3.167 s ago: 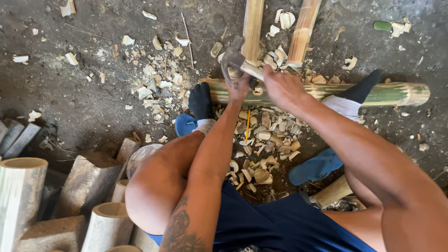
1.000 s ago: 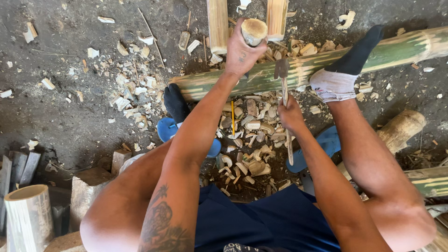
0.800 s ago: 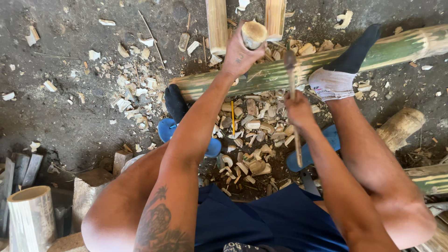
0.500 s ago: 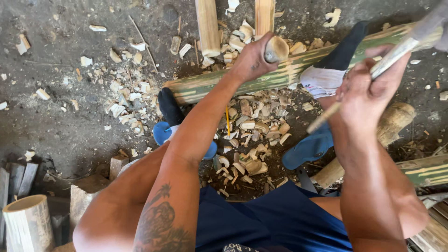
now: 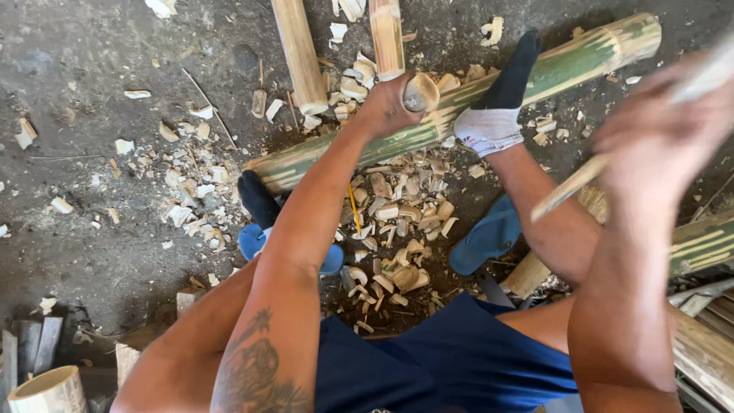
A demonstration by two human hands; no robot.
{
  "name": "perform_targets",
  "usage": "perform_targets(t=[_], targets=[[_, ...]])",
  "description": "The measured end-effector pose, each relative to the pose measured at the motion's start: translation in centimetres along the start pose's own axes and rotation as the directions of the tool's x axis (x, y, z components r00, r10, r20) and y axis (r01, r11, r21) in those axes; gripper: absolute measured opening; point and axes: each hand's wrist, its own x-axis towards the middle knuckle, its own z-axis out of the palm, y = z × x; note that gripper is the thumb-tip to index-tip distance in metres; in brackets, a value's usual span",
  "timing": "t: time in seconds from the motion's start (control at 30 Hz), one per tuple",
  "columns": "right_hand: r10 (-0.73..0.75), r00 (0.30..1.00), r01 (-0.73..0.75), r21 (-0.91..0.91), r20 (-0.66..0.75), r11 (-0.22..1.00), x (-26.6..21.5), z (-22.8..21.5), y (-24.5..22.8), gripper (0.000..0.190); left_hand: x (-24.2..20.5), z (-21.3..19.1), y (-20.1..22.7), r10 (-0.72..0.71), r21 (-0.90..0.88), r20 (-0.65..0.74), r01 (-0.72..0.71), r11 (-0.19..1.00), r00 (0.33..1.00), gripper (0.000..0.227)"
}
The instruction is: The person sits on the floor and uses a hammer and chisel to carve and shape bamboo pieces. They measure and mark bamboo with a tape measure and pencil, then use a hammer and chisel to create holes and smooth surfaces.
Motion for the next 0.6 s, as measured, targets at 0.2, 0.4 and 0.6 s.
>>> perform_targets(t=[0.2, 0.4, 0.6], targets=[[-0.154, 0.988, 0.067, -0.885, -0.005, 0.461, -0.3, 1.1, 13.1, 0.020, 0.8, 0.2, -0.8, -0.041, 0.176, 0.018, 0.037, 0.984, 0.999, 0.080], [0.144, 0.976, 0.147, -0.983, 0.163, 0.111, -2.6, -0.9, 16.8, 0.026, -0.8, 0.6, -0.2, -0.128, 0.114, 0.072, 0.119, 0.986, 0.989, 0.077], [-0.275, 0.948, 0.299, -0.741, 0.160, 0.602, 0.5, -0.4, -0.1, 0.023, -0.5, -0.9, 0.8, -0.086, 0.054, 0.064, 0.083, 0.995, 0.994, 0.072]])
